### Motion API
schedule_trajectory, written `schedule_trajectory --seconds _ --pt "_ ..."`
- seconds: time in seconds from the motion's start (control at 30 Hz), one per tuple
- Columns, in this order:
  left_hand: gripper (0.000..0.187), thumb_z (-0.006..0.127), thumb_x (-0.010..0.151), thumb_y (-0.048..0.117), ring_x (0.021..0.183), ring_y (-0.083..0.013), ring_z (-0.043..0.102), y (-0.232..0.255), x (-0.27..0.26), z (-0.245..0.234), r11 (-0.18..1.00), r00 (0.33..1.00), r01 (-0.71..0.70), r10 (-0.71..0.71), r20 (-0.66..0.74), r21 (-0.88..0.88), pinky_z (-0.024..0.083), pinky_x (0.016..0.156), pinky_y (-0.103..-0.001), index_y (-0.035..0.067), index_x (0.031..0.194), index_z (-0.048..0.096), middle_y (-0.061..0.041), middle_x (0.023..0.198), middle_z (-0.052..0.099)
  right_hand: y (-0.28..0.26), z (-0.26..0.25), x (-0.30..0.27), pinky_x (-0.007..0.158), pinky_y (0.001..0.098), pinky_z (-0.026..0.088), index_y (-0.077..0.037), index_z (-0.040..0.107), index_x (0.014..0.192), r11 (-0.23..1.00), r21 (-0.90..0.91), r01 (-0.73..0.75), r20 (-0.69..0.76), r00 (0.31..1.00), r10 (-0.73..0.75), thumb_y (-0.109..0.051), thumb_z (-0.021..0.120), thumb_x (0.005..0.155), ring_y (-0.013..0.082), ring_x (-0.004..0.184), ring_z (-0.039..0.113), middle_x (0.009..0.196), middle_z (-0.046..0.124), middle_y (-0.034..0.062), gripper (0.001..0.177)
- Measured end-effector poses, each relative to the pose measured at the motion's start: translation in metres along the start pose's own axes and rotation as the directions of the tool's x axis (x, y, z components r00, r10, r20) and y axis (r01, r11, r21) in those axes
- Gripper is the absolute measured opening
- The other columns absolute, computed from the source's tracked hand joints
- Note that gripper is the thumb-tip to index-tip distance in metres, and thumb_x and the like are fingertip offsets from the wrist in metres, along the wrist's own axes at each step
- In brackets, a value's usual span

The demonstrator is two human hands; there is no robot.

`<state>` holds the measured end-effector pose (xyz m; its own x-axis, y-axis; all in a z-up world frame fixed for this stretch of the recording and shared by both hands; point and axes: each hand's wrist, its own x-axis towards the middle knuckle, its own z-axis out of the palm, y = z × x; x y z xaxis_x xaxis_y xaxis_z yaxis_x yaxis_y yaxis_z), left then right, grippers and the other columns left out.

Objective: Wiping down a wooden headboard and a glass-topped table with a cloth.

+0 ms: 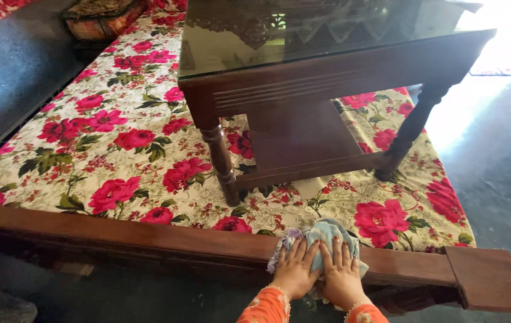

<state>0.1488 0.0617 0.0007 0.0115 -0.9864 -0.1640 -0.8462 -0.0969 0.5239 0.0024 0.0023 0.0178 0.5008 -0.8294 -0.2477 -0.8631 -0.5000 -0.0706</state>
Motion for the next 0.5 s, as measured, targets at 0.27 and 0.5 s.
schedule_trajectory --seconds 0.27,0.5 --pt "0.075 0.054 0.099 0.041 0.156 -0.0333 0.013 0.006 -0.005 -0.006 1.000 0.996 -0.026 0.024 -0.085 -0.016 0.005 0.122 -0.061 0.025 0.163 0.018 -0.016 0.167 0.024 -0.002 0.003 -0.002 0.121 0.0583 0.018 -0.024 0.011 0.161 1.000 -0.002 -0.002 -0.067 0.998 0.002 -0.035 0.072 0.082 0.0404 0.155 0.008 0.168 0.002 0.0172 0.100" --pt "0.071 0.058 0.096 0.038 0.151 -0.0361 0.026 0.001 -0.010 -0.001 0.991 0.953 -0.133 0.131 -0.272 0.013 0.014 0.119 -0.062 0.019 0.160 0.032 -0.018 0.160 0.037 -0.007 0.005 -0.004 0.121 0.0569 0.020 -0.025 0.014 0.162 1.000 0.016 -0.007 -0.168 0.986 0.010 -0.032 0.076 0.077 0.0413 0.153 0.015 0.166 0.007 0.0180 0.105"
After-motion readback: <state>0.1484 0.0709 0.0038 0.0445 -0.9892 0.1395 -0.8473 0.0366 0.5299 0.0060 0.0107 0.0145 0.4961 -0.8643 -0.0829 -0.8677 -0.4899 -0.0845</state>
